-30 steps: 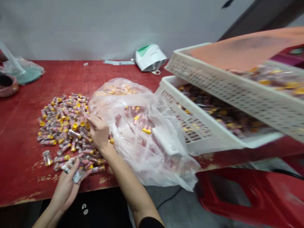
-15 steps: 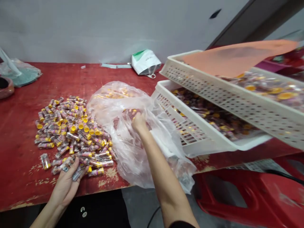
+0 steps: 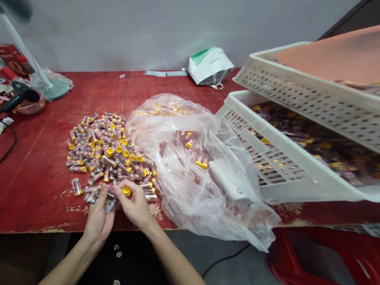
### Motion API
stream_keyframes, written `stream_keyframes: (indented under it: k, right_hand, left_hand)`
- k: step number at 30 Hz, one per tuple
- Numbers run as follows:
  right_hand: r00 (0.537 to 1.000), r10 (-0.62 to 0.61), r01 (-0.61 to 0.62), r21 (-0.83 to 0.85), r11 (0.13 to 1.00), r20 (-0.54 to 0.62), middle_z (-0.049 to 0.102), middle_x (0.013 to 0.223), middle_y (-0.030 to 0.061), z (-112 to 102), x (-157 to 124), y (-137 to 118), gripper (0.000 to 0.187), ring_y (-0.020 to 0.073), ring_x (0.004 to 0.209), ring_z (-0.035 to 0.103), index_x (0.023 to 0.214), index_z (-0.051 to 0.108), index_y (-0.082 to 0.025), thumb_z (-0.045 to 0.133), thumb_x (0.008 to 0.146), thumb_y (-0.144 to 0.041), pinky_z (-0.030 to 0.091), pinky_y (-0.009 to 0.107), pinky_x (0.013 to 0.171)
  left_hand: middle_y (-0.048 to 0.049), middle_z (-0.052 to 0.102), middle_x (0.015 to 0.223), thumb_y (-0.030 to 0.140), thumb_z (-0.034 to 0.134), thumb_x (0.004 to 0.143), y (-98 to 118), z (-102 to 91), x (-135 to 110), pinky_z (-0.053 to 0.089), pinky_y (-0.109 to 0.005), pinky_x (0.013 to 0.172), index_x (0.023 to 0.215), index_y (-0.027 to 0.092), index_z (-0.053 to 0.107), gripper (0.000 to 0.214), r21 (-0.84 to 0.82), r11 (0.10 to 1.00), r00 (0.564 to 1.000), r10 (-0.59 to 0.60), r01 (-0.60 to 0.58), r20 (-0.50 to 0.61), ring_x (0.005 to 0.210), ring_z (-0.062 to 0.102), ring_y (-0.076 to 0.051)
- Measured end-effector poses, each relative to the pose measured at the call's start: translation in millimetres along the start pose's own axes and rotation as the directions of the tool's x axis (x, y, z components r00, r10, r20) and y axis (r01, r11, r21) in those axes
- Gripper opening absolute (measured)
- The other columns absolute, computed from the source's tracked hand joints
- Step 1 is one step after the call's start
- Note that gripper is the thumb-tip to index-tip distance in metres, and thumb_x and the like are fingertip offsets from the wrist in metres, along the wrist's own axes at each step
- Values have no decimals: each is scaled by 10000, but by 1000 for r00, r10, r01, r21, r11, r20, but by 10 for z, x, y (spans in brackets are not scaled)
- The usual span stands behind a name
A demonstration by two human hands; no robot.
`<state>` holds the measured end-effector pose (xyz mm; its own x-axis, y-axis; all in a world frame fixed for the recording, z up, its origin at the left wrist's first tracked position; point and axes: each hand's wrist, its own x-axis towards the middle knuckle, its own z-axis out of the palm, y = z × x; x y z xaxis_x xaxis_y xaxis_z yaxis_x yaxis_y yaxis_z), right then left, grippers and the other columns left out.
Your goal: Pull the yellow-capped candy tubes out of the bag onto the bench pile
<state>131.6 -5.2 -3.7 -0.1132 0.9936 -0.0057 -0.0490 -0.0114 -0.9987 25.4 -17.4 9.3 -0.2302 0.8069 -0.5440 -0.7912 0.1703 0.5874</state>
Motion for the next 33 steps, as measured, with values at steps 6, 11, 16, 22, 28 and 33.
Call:
stream_keyframes:
  k: [6,11,16,22,28,33]
  right_hand:
    - [990,-59,97,314,944,-128,652,991,38,-176,-189,-94,315,187,926,654,1244,577,-291,589,938,-367,533,339,873]
    - [929,-227,272,123,954,-292,634,1060,63,-104,-297,-82,220,216,1004,641,1126,653,-282,651,907,-294,542,374,895]
    - [784,-469,421,-208,883,-405,588,1011,58,-48,-398,40,235,204,956,611,1096,707,-295,714,862,-276,550,325,793]
    - [797,-586,527,-307,792,-143,626,1124,88,-208,-571,71,410,216,1035,625,1254,652,-297,541,927,-77,556,376,870]
    - [849,-510,525,-328,785,140,662,1073,83,-420,-592,-61,523,185,989,663,1282,648,-269,518,876,36,572,313,824]
    - [828,-546,545,-416,728,131,603,1353,128,-299,-607,-32,601,268,1232,599,1418,527,-275,546,876,-16,545,445,984]
  left_hand:
    - [-23,716,899,286,814,726,57,-61,10,567,-238,611,890,182,702,225,15,991,988,-132,134,-79,765,659,-138]
    - [-74,718,1085,312,766,778,20,-67,-55,599,-293,719,992,184,699,257,32,978,979,-205,205,-7,935,677,-189]
    - [-64,730,1036,291,766,781,-19,-37,-126,591,-303,798,991,171,694,253,35,963,962,-268,266,44,924,684,-177]
    - [-38,742,983,279,883,624,8,-58,-105,577,-333,826,972,188,689,409,91,988,987,-135,127,85,903,691,-186]
    - [-52,737,771,370,917,530,53,-121,-53,573,-358,784,800,142,682,425,275,958,986,-112,75,121,810,715,-225]
    - [-46,747,791,369,901,567,-8,-123,-95,556,-361,834,810,167,681,386,209,978,996,-31,14,80,875,721,-232]
